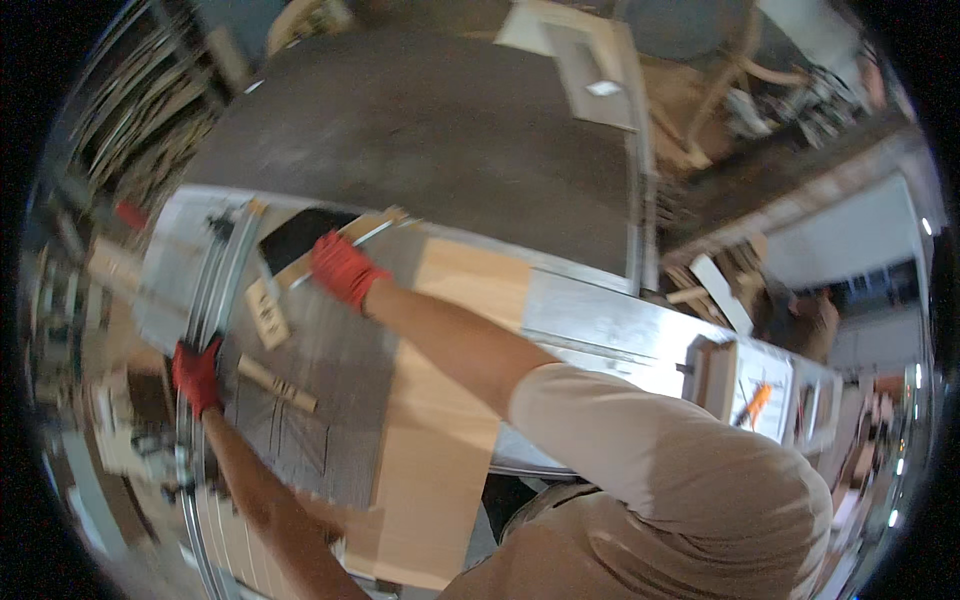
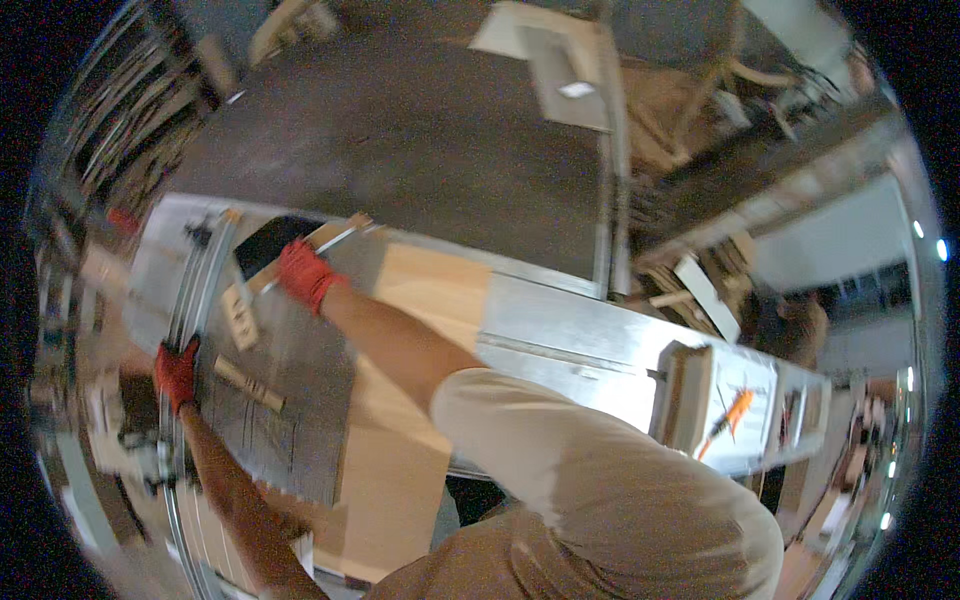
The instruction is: The person picks up and organizes wooden slats on a table saw surface, then uses an air blow gun to remove sawdust from the machine and the wooden pieces.
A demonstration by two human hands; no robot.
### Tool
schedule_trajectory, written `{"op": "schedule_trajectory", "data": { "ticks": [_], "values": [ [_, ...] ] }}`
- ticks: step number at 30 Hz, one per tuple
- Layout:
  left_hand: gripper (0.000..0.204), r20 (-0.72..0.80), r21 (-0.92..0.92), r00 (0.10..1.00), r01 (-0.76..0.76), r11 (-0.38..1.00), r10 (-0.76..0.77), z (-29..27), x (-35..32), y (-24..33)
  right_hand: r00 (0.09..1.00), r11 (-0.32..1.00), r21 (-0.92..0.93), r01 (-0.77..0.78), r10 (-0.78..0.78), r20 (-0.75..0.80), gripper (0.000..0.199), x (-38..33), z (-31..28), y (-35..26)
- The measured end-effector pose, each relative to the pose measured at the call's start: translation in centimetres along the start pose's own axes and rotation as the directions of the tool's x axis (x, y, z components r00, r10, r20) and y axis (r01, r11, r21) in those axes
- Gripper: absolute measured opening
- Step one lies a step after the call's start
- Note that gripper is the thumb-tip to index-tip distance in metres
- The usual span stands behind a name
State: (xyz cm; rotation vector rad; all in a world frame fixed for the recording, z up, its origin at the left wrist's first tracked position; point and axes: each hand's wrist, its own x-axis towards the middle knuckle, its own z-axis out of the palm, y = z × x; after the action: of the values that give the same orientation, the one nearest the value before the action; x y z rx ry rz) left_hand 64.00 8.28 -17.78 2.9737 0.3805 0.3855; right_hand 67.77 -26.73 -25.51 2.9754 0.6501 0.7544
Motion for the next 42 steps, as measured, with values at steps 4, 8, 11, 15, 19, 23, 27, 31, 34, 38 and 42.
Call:
{"op": "schedule_trajectory", "data": {
  "ticks": [4, 8, 11, 15, 19, 23, 27, 31, 34, 38, 42],
  "values": [
    [0.089, -0.163, 0.152, 0.986, 0.002, 0.988, 0.023, 2.2, 0.4, -2.1, 0.999, 0.990, -0.140, 0.022, -0.029, -0.044, 0.033, -0.2, 1.4, -0.5],
    [0.092, -0.053, 0.199, 0.998, -0.006, 0.980, 0.017, 2.7, 1.3, -0.6, 0.998, 0.995, -0.087, -0.047, 0.051, 0.048, 0.025, 0.0, 1.9, 0.2],
    [0.091, -0.177, 0.151, 0.981, -0.058, 0.987, 0.085, 4.6, 1.3, -4.7, 1.000, 0.987, -0.161, 0.020, -0.021, -0.003, 0.020, 0.1, 0.2, -0.5],
    [0.095, -0.091, 0.282, 0.996, 0.037, 0.959, -0.011, 5.1, 1.2, -4.8, 0.977, 0.989, -0.108, 0.100, -0.078, 0.196, 0.022, 0.1, -1.1, -0.5],
    [0.100, -0.183, 0.512, 0.979, 0.016, 0.859, 0.091, 7.3, 1.5, -7.5, 0.995, 0.999, -0.022, -0.028, 0.029, 0.093, 0.028, 1.2, -0.8, -1.6],
    [0.095, -0.181, -0.020, 0.983, 0.025, 0.999, -0.028, 0.5, -5.6, 5.1, 0.977, 0.926, 0.315, -0.207, 0.210, 0.026, 0.021, -1.0, 2.2, 1.2],
    [0.066, -0.469, -0.481, 0.883, -0.276, 0.832, 0.021, -1.8, -18.3, 14.2, 0.940, 0.715, 0.621, -0.321, 0.159, 0.302, 0.024, 0.0, -2.6, 0.7],
    [0.069, -0.150, -0.559, 0.942, -0.331, 0.760, 0.300, -1.1, -26.2, 19.0, 0.993, 0.987, 0.144, -0.076, 0.061, 0.101, 0.018, -0.1, -1.9, 1.3],
    [0.063, -0.136, -0.420, 0.887, -0.454, 0.785, 0.440, -0.7, -28.9, 18.9, 0.999, 0.963, 0.269, -0.037, 0.026, 0.045, 0.030, -0.4, -2.7, 1.8],
    [0.054, -0.100, -0.378, 0.894, -0.441, 0.814, 0.438, -1.3, -29.0, 19.1, 0.992, 0.930, 0.347, -0.122, 0.128, 0.006, 0.064, -1.1, -5.5, 4.8],
    [0.050, -0.131, -0.351, 0.876, -0.479, 0.804, 0.465, -1.0, -29.2, 19.6, 0.927, 0.857, 0.356, -0.371, 0.317, 0.202, 0.078, -2.3, -7.6, 10.2]
  ]
}}
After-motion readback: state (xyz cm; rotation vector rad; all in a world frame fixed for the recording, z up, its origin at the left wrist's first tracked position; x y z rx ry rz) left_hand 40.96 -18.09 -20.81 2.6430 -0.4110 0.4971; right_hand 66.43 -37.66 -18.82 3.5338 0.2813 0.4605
